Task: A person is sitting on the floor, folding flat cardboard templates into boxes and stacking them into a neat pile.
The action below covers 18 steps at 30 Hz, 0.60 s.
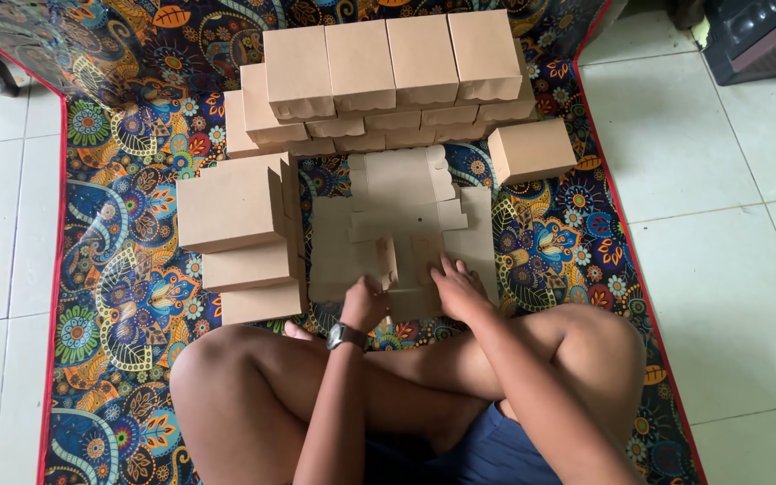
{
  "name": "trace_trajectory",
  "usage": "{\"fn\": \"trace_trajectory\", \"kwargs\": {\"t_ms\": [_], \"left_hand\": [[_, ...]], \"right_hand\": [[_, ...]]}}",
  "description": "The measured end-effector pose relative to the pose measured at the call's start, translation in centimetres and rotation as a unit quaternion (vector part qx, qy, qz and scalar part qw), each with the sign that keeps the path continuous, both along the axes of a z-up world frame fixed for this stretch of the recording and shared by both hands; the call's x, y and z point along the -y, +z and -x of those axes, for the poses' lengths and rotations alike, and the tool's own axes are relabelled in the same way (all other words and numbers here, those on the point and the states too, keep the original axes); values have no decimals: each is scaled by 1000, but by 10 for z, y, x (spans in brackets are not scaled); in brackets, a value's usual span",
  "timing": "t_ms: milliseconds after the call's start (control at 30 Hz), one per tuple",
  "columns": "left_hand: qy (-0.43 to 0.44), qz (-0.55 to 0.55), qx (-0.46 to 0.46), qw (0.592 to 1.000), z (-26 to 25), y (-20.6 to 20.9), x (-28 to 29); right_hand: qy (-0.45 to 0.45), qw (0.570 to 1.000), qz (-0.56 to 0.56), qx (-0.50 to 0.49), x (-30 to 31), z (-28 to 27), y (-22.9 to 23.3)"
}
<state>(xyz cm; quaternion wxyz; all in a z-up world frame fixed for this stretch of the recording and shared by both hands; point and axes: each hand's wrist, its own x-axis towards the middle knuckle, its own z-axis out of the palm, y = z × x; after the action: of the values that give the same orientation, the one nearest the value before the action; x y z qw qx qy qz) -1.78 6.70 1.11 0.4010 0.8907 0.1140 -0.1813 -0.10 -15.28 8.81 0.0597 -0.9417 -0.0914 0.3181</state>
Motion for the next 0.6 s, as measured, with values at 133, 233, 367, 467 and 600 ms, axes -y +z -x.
{"fn": "trace_trajectory", "kwargs": {"t_ms": [133,233,367,467,600], "left_hand": [[-59,18,-8,998,4,7,11],[-115,-23,33,993,1,-54,11],[-141,-68,65,986,-2,-49,14],[-130,-46,46,989,-10,-80,8],[-141,-144,22,979,-28,5,8]], "right_hand": [[-33,999,-21,-29,-4,-3,0],[-68,995,-27,-60,-18,0,51],[-98,995,-6,9,-29,4,34],[-92,993,39,57,-38,4,-11],[-92,992,57,65,-41,0,-34]]}}
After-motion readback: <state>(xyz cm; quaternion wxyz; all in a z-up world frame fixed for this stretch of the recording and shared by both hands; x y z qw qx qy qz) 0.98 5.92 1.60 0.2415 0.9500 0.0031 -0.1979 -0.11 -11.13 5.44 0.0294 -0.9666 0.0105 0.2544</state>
